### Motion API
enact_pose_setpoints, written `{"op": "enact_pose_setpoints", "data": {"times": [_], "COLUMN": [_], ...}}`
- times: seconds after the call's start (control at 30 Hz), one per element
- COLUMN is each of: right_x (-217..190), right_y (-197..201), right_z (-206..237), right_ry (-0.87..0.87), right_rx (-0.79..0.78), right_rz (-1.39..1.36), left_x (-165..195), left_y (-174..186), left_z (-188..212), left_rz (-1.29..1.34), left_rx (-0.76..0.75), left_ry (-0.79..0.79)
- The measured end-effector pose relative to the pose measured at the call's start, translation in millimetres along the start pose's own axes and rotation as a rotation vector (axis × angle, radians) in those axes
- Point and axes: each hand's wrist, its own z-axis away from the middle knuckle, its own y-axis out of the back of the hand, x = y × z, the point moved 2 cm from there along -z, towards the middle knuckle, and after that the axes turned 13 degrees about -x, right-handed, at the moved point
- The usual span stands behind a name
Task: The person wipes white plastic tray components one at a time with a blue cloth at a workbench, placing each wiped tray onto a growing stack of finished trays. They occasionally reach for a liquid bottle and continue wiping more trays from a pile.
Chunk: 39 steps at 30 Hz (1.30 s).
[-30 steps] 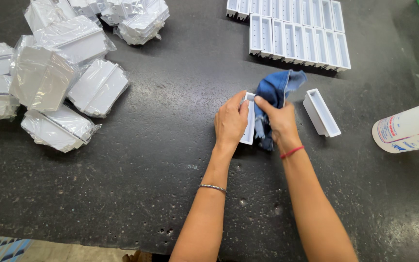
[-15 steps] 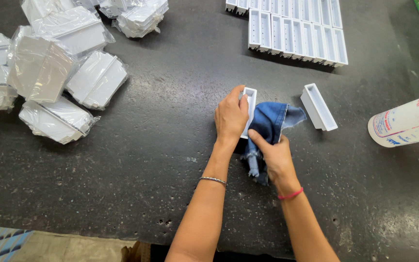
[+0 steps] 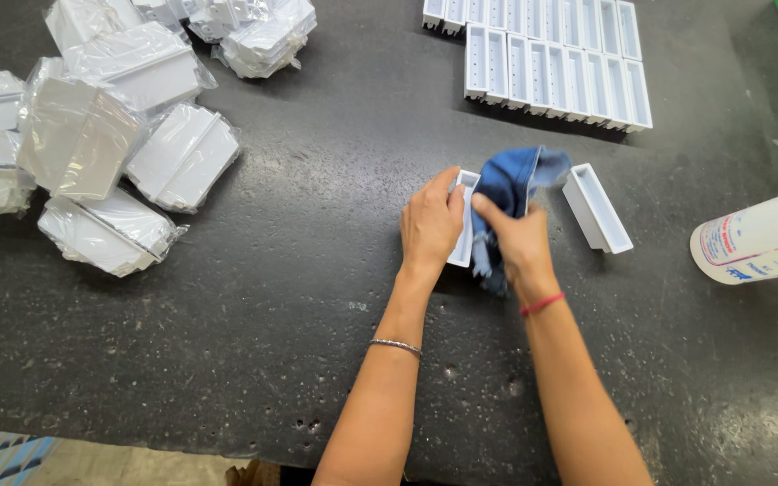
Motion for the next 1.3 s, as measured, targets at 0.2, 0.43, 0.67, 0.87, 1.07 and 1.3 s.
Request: {"op": "enact_pose_setpoints", "data": {"times": [0.2, 0.43, 0.67, 0.87, 1.07, 1.3], "right_x": [-9, -23, -11, -7, -15, -10], "right_y": [20, 26, 24, 28, 21, 17], "right_z": [-49, -10, 35, 24, 1, 32], "right_ry": [-0.051, -0.11, -0.118, -0.101, -0.121, -0.006], "right_rx": [-0.121, -0.15, -0.065, -0.092, -0.053, -0.041], "right_rz": [0.089, 0.207, 0.047, 0.042, 0.113, 0.056], "left_x": [8, 19, 25, 26, 28, 26], "left_y": [8, 23, 19, 19, 19, 17], "left_z": [1, 4, 8, 14, 15, 14], "left_rz": [-0.008, -0.184, -0.313, -0.324, -0.345, -0.343], "left_rx": [-0.023, -0.15, -0.108, -0.03, -0.021, 0.026], "left_ry": [0.022, 0.003, -0.081, -0.24, -0.249, -0.251]}}
